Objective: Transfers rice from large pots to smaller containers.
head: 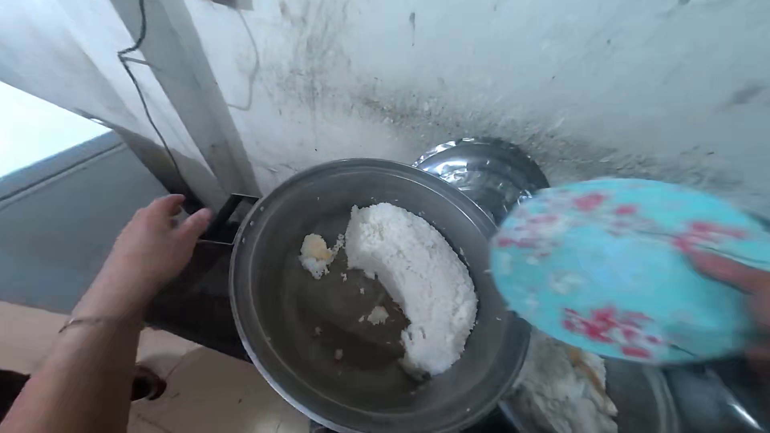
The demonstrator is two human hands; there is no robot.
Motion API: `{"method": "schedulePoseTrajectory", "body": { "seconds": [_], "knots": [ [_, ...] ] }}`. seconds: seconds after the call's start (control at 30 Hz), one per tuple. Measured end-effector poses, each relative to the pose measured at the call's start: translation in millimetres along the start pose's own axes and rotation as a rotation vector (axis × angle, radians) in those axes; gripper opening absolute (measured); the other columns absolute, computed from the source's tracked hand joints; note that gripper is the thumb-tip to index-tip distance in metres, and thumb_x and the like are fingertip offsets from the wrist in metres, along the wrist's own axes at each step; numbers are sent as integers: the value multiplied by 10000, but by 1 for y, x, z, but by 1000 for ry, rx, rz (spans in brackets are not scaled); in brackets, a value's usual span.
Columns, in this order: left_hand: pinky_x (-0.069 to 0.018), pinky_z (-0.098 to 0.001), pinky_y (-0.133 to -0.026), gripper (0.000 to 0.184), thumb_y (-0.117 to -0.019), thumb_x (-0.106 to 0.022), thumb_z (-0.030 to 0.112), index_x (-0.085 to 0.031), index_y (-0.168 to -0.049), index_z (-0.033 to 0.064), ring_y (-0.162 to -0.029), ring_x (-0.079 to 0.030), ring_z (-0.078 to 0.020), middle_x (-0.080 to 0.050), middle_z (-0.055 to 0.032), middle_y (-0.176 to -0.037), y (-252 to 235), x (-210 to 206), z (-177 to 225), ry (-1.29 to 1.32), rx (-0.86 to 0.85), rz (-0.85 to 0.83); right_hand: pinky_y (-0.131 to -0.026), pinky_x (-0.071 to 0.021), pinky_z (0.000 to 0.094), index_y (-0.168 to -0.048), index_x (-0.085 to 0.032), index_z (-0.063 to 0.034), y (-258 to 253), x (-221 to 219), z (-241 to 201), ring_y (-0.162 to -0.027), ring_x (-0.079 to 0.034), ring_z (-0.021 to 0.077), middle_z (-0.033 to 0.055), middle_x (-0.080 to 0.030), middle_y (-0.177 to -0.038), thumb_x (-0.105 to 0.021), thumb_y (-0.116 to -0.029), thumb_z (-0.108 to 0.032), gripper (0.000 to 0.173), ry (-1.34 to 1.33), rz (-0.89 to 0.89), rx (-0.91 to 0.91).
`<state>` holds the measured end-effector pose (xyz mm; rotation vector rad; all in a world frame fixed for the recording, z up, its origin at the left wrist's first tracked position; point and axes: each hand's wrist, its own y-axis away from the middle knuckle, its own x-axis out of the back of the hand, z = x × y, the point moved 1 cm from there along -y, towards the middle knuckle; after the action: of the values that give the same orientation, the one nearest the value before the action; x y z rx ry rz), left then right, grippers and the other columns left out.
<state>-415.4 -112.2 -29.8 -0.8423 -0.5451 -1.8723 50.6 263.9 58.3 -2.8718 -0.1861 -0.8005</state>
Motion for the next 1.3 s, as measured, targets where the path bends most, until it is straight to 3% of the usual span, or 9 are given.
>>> {"method": "schedulePoseTrajectory", "body": {
  "seconds": [0.07, 0.17, 0.3, 0.43, 0.6, 0.77, 0.9, 1.23, 1.3],
  "knots": [
    [-384, -755, -1016, 676, -1078, -447, 509, -397, -1530, 9, -1281, -519, -541, -523, -331, -1415, -38, -12, -2, -11, 74, -114, -698, -585, 429, -1263, -643, -88, -17, -55, -24, -772, -671, 172, 105, -695, -993, -696, -976, -210, 316, 153, -68, -80],
    [-418, -716, -1010, 619, -1092, -387, 516, -488, -1469, 36, -1225, -579, -476, -593, -301, -1321, -74, -32, -5, 26, 113, -278, -728, -566, 586, -1226, -658, -43, -38, -116, -44, -803, -687, 337, 214, -698, -995, -688, -990, -214, 294, 348, -207, -161],
    [-490, -679, -818, 458, -1100, -440, 431, -610, -1249, 33, -926, -652, -429, -661, -251, -1013, -86, -47, -4, -9, 154, -302, -684, -579, 535, -1208, -673, -49, -52, -164, -50, -757, -689, 305, 195, -708, -955, -692, -986, -214, 277, 444, -273, -207],
    [-488, -697, -751, 396, -1077, -519, 397, -586, -1234, 40, -882, -646, -462, -649, -262, -957, -82, -43, 1, -110, 140, -306, -677, -585, 507, -1210, -668, -60, -55, -208, -40, -761, -692, 283, 182, -707, -960, -684, -986, -214, 272, 426, -313, -256],
    [-502, -621, -675, 279, -1067, -563, 325, -572, -1186, 72, -798, -641, -399, -635, -203, -883, -78, -38, 8, -116, 155, -323, -732, -580, 547, -1205, -663, -48, -56, -286, -57, -815, -696, 319, 209, -698, -995, -698, -978, -176, 262, 491, -416, -202],
    [-516, -599, -672, 274, -1066, -566, 329, -573, -1197, 88, -784, -651, -366, -641, -177, -873, -79, -40, 4, -113, 130, -317, -742, -579, 536, -1179, -681, -48, -58, -335, -84, -818, -696, 311, 206, -701, -1001, -690, -971, -132, 225, 559, -547, -116],
    [-502, -633, -690, 297, -1072, -550, 325, -571, -1200, 58, -814, -645, -414, -639, -214, -895, -76, -39, 8, -119, 140, -320, -762, -585, 533, -1140, -686, -23, -55, -350, -83, -837, -704, 314, 204, -707, -1000, -727, -940, -126, 229, 523, -602, -94],
    [-499, -664, -775, 338, -1074, -533, 321, -597, -1203, 15, -915, -655, -454, -655, -262, -970, -75, -39, 5, -39, 123, -312, -750, -606, 440, -1253, -650, -37, -19, -347, -50, -834, -709, 250, 168, -710, -1023, -712, -960, -150, 320, 268, -643, -239],
    [-501, -670, -781, 342, -1071, -534, 319, -596, -1216, 16, -929, -659, -453, -659, -261, -983, -75, -40, 5, -28, 129, -311, -772, -609, 464, -1274, -640, -34, -5, -357, -33, -858, -717, 268, 177, -717, -1043, -706, -973, -186, 344, 192, -699, -261]
  ]
}}
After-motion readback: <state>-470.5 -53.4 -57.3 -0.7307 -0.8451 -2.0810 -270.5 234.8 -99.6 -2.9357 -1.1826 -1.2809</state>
